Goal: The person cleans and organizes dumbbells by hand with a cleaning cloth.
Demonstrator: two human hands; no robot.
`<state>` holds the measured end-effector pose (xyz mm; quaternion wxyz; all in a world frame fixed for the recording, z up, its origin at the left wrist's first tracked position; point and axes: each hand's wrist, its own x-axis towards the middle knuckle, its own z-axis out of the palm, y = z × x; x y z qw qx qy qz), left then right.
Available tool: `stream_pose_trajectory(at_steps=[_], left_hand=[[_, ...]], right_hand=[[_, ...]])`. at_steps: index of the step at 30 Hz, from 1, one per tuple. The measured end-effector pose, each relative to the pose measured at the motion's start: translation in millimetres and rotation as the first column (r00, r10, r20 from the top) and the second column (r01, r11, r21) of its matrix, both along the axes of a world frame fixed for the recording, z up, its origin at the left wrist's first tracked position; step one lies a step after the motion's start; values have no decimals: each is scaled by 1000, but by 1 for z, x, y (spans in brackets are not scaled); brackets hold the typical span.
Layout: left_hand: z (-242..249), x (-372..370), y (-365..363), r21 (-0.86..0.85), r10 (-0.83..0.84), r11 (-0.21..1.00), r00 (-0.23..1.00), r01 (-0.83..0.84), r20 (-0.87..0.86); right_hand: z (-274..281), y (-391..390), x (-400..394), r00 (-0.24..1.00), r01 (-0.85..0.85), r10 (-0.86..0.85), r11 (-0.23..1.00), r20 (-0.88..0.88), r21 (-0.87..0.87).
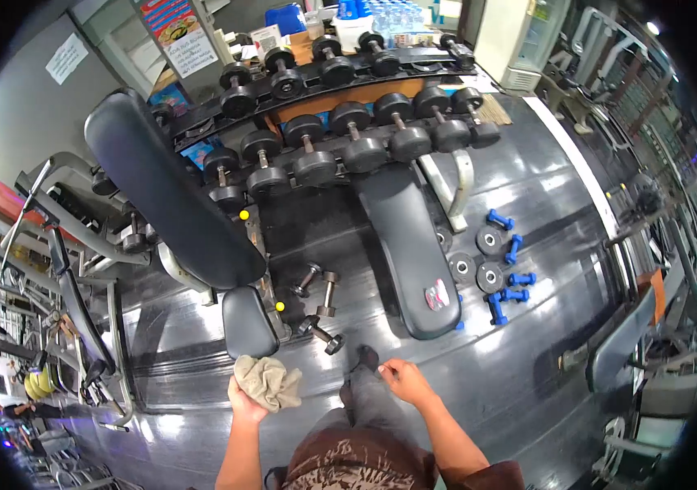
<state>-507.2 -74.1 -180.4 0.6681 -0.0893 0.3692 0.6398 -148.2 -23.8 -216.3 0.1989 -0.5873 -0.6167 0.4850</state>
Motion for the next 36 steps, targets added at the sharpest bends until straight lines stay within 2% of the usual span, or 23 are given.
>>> stream_pose_trajectory(at_steps=[1, 4, 5, 6, 7, 8, 10, 13, 16, 17, 19, 20, 21, 22, 23, 24, 25, 26, 28, 29, 32, 34, 36], left_hand=[[-7, -3, 9, -22, -2, 1000, 1000, 2, 17], [-28, -6, 36, -106, -9, 994, 995, -1, -98], [-45, -10, 40, -142, -24, 990, 994, 9, -106], [-53, -13, 47, -178, -43, 984, 993, 22, -114], [-60, -15, 57, -209, -59, 977, 991, 34, -118], [-66, -17, 64, -236, -72, 971, 990, 42, -121], [-80, -25, 83, -225, -83, 973, 990, 56, -111], [-99, -38, 104, -208, -107, 974, 990, 86, -93], [-147, -62, 121, -369, -264, 917, 925, 152, -273], [-165, -75, 126, -369, -308, 909, 910, 196, -276], [-208, -98, 130, -495, -439, 846, 786, 198, -435], [-224, -106, 136, -550, -499, 815, 708, 185, -500], [-211, -111, 158, -598, -653, 751, 449, 281, -610], [-218, -119, 173, -608, -677, 735, 369, 299, -637], [-229, -124, 185, -618, -692, 721, 291, 312, -661], [-241, -133, 189, -637, -705, 704, 207, 313, -678], [-259, -141, 199, -627, -687, 721, 183, 295, -703], [-281, -149, 211, -627, -675, 720, 89, 298, -733], [-290, -154, 238, -654, -660, 695, -96, 298, -745], [-289, -154, 261, -647, -674, 690, -36, 324, -738], [-350, -179, 284, -588, -610, 730, -56, 348, -790], [-375, -189, 293, -542, -512, 758, -184, 364, -839], [-407, -206, 288, -480, -373, 790, -323, 381, -870]], right_hand=[[-19, 21, -3, 1000, -6, 6, 1000, -30, 13], [-73, 75, -16, 996, -76, 77, 997, -45, 12], [-86, 92, -20, 994, -108, 108, 994, 21, -11], [-108, 109, -24, 987, -158, 158, 986, -3, 58], [-125, 124, -29, 989, -142, 144, 987, -35, 73], [-127, 140, -34, 992, -129, 129, 992, -13, 15], [-145, 162, -46, 996, -67, 69, 997, -47, 41], [-159, 187, -61, 1000, -28, 29, 993, 2, -116], [-194, 195, -76, 995, 21, 1, 975, 101, -220], [-207, 194, -80, 989, 19, 24, 958, 149, -285], [-236, 188, -87, 968, 34, 71, 914, 242, -405], [-257, 180, -91, 945, -20, 143, 924, 295, -383], [-283, 172, -94, 913, -81, 214, 930, 347, -359], [-291, 171, -101, 874, -137, 277, 928, 399, -345], [-304, 173, -109, 859, -111, 304, 895, 411, -432], [-310, 175, -123, 853, -116, 319, 888, 414, -446], [-318, 181, -136, 850, -115, 323, 885, 416, -452], [-334, 196, -150, 846, -121, 329, 885, 419, -450], [-375, 210, -173, 870, -141, 328, 881, 369, -451], [-404, 218, -186, 881, -132, 320, 873, 347, -470], [-476, 234, -216, 900, -164, 327, 866, 287, -472], [-494, 250, -237, 876, -172, 365, 847, 314, -503], [-517, 263, -249, 909, -189, 334, 865, 251, -465]])
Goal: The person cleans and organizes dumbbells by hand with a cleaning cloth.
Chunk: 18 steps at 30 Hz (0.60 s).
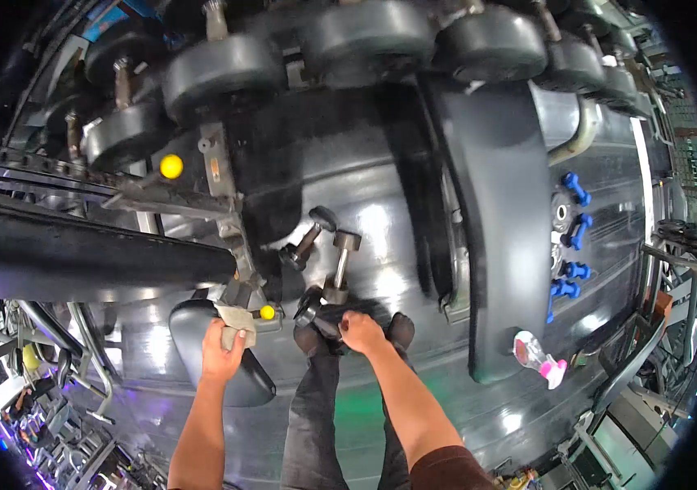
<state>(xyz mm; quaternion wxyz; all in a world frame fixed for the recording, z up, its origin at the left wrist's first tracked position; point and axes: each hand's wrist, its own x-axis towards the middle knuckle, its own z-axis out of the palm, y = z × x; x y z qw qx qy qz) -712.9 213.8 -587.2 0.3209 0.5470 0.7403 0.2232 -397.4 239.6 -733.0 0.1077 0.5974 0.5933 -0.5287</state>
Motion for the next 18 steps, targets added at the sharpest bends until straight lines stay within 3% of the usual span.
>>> stream_pose_trajectory(at_steps=[4, 6, 8, 10, 14, 18], left_hand=[[-38, -3, -19, 161, -81, 982, 992, 96, -96], [-57, -2, -25, 246, -75, 960, 968, 135, -241], [-72, 0, -30, 299, -48, 941, 939, 157, -341], [-79, -2, -34, 287, -63, 941, 929, 177, -365], [-77, -1, -34, 257, -94, 944, 917, 206, -388], [-81, -2, -36, 251, -110, 940, 902, 231, -418]], right_hand=[[-32, 32, -6, 999, -44, 45, 996, -8, 75], [-46, 46, -2, 985, -140, 131, 988, 116, 71], [-78, 49, 8, 982, -154, 141, 983, 128, 97], [-102, 50, 15, 994, -95, 89, 992, 68, 89], [-146, 36, 11, 993, -9, -9, 988, 117, 152], [-156, 40, -15, 997, -55, 38, 964, 73, 260]])
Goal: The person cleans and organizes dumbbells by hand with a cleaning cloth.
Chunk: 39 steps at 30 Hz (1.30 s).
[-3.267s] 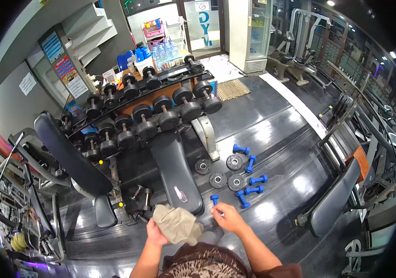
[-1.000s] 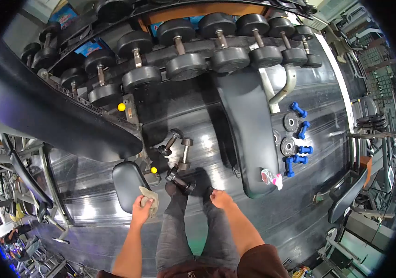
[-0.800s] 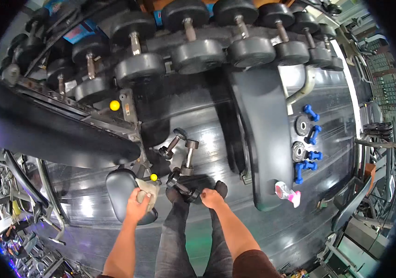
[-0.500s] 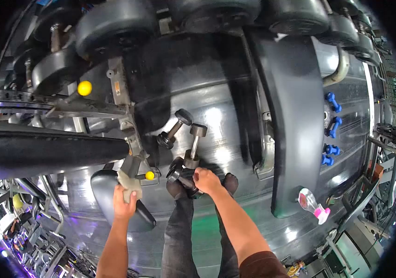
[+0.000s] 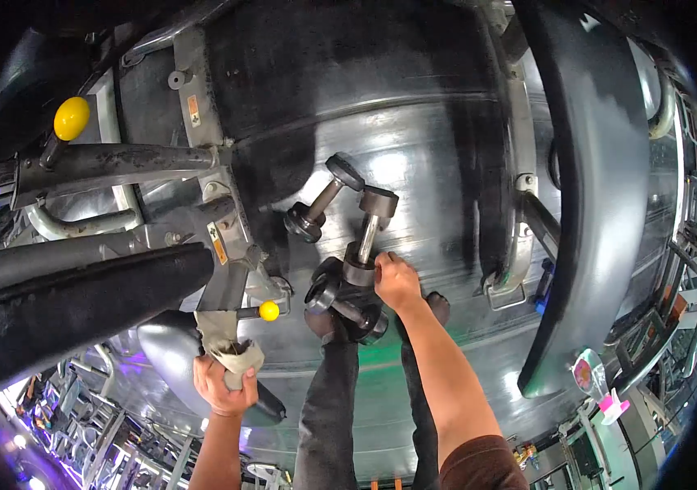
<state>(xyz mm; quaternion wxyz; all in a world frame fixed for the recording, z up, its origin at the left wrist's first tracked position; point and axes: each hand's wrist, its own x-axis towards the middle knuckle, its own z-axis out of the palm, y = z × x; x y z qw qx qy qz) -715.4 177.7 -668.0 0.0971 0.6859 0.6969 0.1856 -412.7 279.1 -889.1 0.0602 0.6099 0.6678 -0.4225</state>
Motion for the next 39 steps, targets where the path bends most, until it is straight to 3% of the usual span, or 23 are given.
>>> stream_pose_trajectory(at_steps=[2, 6, 8, 10, 13, 16, 23, 26, 27, 30, 31, 32, 34, 35, 38, 39], left_hand=[[-4, -3, -6, -11, -4, 1000, 1000, 4, -13], [-3, -3, -5, -7, -28, 1000, 998, 27, -53], [-4, -4, -9, -27, -30, 999, 998, 29, -54], [-4, -4, -10, -31, -35, 999, 997, 33, -61], [-5, -4, -6, -5, -35, 999, 996, 35, -76], [-4, -5, -6, -9, -27, 1000, 995, 26, -92], [-5, -5, -11, -26, -50, 998, 998, 49, -50], [-2, -6, -8, -60, -77, 995, 996, 74, -46], [-1, -7, -7, -69, -83, 994, 996, 81, -33], [-3, -7, -10, -48, -70, 997, 996, 67, -57], [-2, -6, -11, -63, -71, 996, 996, 67, -61], [-4, -6, -10, -56, -74, 996, 995, 70, -62], [-3, -5, -9, -46, -78, 996, 995, 75, -58], [-4, -8, -11, -39, -93, 995, 994, 91, -52], [-6, -8, -13, -30, -92, 995, 993, 91, -69], [-5, -7, -9, 3, -102, 995, 994, 103, -49]], right_hand=[[-6, 9, -17, 992, -122, 122, 988, 12, 99], [1, 20, -61, 988, -152, 144, 956, -51, -253], [-24, -12, -78, 946, -293, 323, 871, 11, -394], [-53, -54, -85, 812, -556, 576, 710, -97, -433], [-47, -98, -84, 977, -139, 206, 808, 52, -573], [-43, -118, -86, 996, 72, -46, 927, 80, -367], [-60, -139, -93, 946, -37, 165, 910, 280, -413], [-82, -142, -92, 971, -10, 147, 813, 189, -582], [-96, -155, -91, 981, 34, 71, 851, 179, -524], [-130, -173, -80, 997, -22, 57, 879, 58, -477], [-133, -172, -81, 998, 56, -50, 869, 27, -491], [-133, -171, -77, 988, 12, 68, 865, 142, -501], [-106, -141, -75, 976, 118, 21, 789, 218, -602], [-100, -147, -73, 967, 149, -22, 857, 254, -493], [-71, -137, -51, 990, -11, 79, 864, 114, -504], [-53, -136, -47, 979, 3, 83, 911, 188, -413]])
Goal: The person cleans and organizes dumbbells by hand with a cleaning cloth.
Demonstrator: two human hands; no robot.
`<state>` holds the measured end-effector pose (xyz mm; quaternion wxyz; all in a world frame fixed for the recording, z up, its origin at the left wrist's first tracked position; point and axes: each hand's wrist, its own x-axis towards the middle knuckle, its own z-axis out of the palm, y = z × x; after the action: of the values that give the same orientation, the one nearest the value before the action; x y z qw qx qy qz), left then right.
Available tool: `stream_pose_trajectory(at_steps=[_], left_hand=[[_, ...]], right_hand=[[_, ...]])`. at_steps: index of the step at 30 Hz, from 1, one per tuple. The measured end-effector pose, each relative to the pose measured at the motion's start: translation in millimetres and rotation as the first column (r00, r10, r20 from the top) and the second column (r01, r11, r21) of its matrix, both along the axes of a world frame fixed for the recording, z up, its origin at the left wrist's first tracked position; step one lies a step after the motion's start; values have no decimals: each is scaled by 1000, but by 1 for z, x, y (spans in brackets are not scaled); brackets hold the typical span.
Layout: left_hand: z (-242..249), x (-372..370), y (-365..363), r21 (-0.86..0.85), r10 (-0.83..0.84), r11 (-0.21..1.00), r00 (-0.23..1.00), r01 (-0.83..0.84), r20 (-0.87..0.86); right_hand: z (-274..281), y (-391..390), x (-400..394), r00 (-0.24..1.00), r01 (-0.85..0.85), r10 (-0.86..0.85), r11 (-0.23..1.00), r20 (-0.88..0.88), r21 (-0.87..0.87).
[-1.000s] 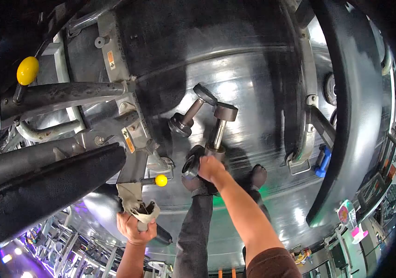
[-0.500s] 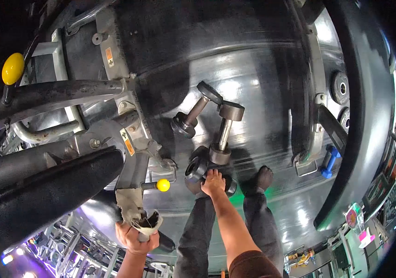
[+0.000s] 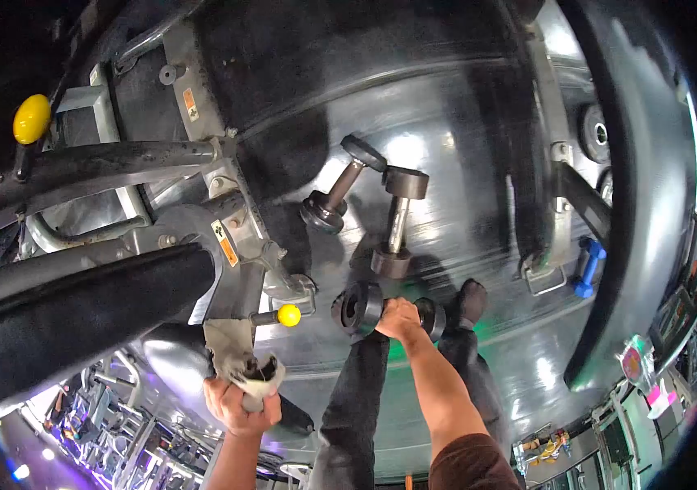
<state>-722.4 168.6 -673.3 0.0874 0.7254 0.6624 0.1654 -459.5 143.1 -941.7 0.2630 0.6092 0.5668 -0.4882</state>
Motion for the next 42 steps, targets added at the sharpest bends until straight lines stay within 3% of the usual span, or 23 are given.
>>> stream_pose_trajectory(at_steps=[3, 4, 8, 11, 12, 13, 14, 15, 16, 17, 19, 21, 22, 25, 27, 29, 31, 32, 33, 34, 37, 40, 42], left_hand=[[3, 5, 7, -4, 30, 1000, 1000, -30, 5], [-1, 6, 9, 62, 71, 995, 997, -71, 1], [15, 12, 22, -47, 88, 995, 996, -88, 3], [42, 22, 34, -179, 173, 972, 977, -149, 128], [57, 27, 34, -385, 478, 858, 800, -339, 363], [69, 32, 34, -611, 728, 679, 482, -408, 487], [81, 35, 27, -816, 881, 467, 94, -341, 465], [78, 23, 0, -947, 846, 317, -438, -48, 305], [114, 35, 4, -946, 803, 322, -540, 37, 252], [161, 55, 6, -939, 758, 322, -628, 123, 178], [223, 84, 1, -886, 704, 433, -676, 166, 218], [273, 107, -16, -780, 684, 529, -713, 336, 156], [287, 120, -21, -766, 689, 531, -711, 362, 142], [328, 161, -32, -712, 715, 536, -692, 453, 98], [358, 187, -24, -742, 810, 468, -569, 481, 142], [318, 202, -53, -799, 932, 362, -219, 481, 290], [352, 225, -26, -761, 835, 382, 157, 524, 527], [367, 235, -11, -689, 547, 515, 424, 510, 722], [382, 245, -8, -584, 172, 616, 633, 529, 755], [386, 262, -6, -461, 83, 694, 575, 553, 814], [424, 296, 0, -502, 335, 721, 393, 478, 856], [481, 311, 11, -468, 302, 771, 399, 432, 866], [461, 315, 6, -432, 293, 795, 355, 425, 888]], right_hand=[[47, 7, 25, 997, -44, 45, 999, -62, 23], [80, 23, 28, 986, -156, 159, 986, -55, 56], [155, 21, 62, 989, 14, -7, 999, -145, 45], [224, 18, 82, 894, 171, -4, 927, -448, 335], [254, 20, 90, 914, 122, 8, 948, -407, 293], [273, 18, 99, 883, 197, -38, 935, -468, 296], [297, 10, 108, 843, 272, -82, 918, -531, 290], [314, 9, 117, 794, 342, -110, 893, -597, 291], [336, 6, 125, 821, 360, -147, 884, -552, 300], [383, 19, 132, 874, 258, -169, 956, -456, 140], [395, -8, 157, 893, 227, -122, 953, -434, 200], [482, 16, 166, 951, 241, -242, 970, -192, -29], [510, 21, 172, 977, 190, -194, 980, -87, -54], [569, 6, 191, 991, 100, -95, 994, -93, 45], [589, -5, 211, 985, -30, 22, 999, -172, -45], [635, 3, 216, 968, -166, 154, 985, -197, -46], [682, 12, 220, 965, -116, 109, 993, -237, -16], [699, 15, 221, 971, -91, 93, 996, -219, 19], [718, 20, 222, 975, -69, 77, 997, -206, 47], [732, 25, 226, 979, -52, 67, 995, -193, 83], [734, 33, 241, 984, -6, 24, 995, -177, 100], [730, 32, 253, 980, 19, 16, 985, -201, 171], [733, 34, 260, 978, -34, 74, 979, -197, 201]])
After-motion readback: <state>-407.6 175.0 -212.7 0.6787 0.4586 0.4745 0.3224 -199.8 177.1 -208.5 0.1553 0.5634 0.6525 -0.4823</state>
